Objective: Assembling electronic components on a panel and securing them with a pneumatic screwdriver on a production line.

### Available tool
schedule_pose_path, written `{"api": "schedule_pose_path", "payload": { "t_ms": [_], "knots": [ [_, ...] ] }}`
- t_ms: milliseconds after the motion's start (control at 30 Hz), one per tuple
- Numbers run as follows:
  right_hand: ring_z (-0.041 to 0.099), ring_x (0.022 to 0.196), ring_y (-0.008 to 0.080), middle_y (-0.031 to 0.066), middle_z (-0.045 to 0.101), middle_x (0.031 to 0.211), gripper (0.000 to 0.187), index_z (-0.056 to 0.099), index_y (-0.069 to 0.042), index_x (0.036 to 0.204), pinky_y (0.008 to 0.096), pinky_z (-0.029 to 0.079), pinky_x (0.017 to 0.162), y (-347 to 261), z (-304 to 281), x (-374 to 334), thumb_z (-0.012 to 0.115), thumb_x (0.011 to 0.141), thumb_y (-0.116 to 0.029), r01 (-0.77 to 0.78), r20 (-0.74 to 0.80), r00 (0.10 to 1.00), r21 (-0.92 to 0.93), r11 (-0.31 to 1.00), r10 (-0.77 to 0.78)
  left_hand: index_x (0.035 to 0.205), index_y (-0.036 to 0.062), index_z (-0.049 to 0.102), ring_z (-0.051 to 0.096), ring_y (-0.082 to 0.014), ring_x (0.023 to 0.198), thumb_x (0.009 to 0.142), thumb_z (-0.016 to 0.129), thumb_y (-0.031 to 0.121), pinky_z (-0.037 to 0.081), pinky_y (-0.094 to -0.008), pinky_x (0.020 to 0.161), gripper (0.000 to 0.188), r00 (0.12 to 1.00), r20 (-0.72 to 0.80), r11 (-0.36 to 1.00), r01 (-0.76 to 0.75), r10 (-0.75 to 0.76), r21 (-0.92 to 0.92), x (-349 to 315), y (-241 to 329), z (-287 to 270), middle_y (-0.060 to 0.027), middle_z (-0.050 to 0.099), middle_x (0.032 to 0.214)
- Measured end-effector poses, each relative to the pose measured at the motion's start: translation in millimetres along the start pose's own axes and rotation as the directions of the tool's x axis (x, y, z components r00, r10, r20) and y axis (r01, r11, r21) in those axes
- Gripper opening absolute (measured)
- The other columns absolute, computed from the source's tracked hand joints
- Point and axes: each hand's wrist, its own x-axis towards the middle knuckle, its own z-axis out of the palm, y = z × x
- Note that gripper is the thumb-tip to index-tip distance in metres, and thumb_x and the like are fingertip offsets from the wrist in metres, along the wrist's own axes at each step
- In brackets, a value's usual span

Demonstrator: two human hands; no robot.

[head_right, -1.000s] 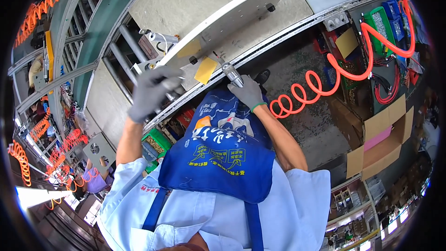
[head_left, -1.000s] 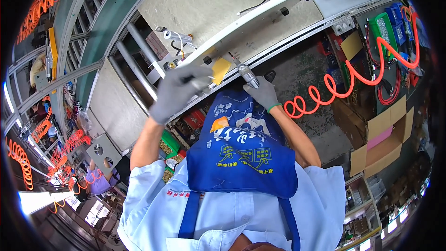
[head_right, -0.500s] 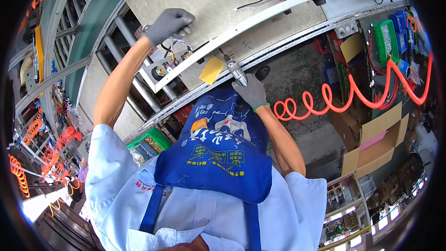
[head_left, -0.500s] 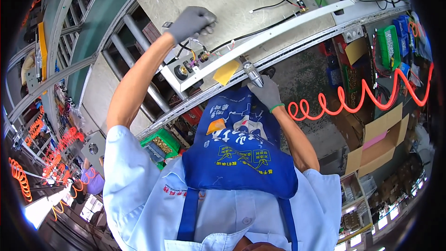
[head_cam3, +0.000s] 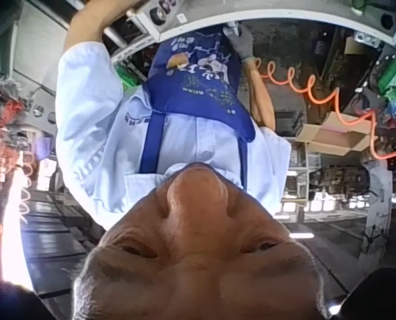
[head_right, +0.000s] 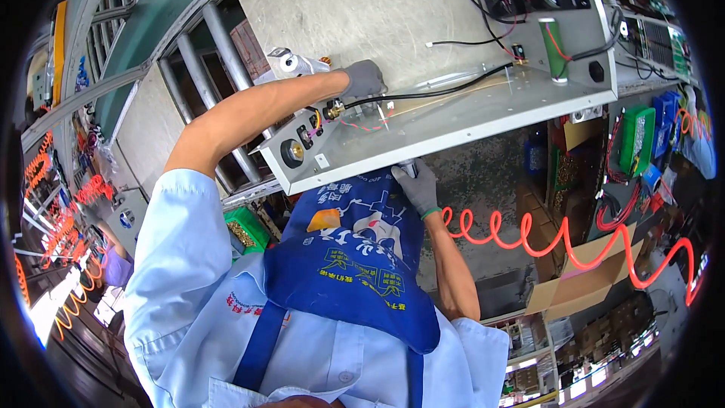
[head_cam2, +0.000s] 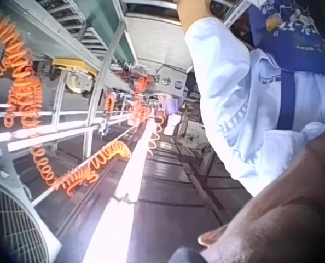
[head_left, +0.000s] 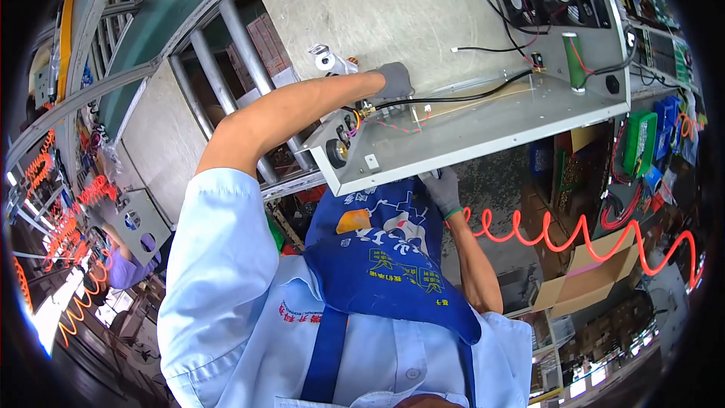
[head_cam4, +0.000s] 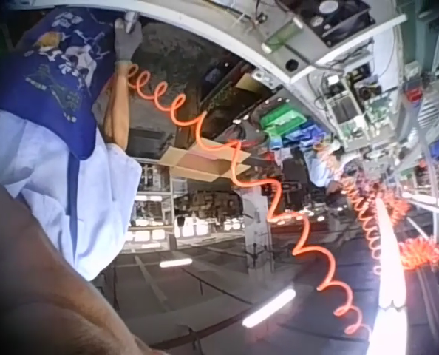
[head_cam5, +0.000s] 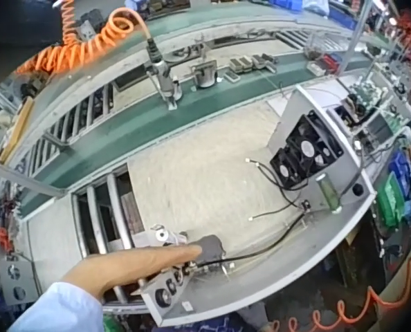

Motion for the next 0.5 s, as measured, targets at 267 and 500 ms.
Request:
{"api": "schedule_pose_path", "payload": {
  "t_ms": [267,500],
  "knots": [
    [0.073,0.095,0.0292,0.0192,0.075,0.100,0.044,0.070,0.002,0.109,0.0375,0.055,0.083,35,0,8,0.080,0.079,-0.028,0.252,-0.083,0.952,-0.338,0.907,-0.296,0.093,0.0053,0.078,0.071,-0.0391,0.091,0.076,0.070,0.032,0.056,-0.0462,0.080,0.032,0.995,0.014,0.993,0.096,-0.098,0.072,12,5,14,-0.0228,0.073,0.096],
    [0.073,0.091,0.0335,0.0192,0.074,0.097,0.034,0.072,0.001,0.104,0.0405,0.055,0.080,30,1,3,0.075,0.083,-0.027,0.333,-0.070,0.924,-0.330,0.883,-0.375,0.090,0.0057,0.077,0.069,-0.0409,0.089,0.075,0.070,0.034,0.055,-0.0470,0.079,0.033,0.973,0.145,0.902,-0.223,0.182,0.368,7,7,9,-0.0209,0.073,0.095]
  ]
}}
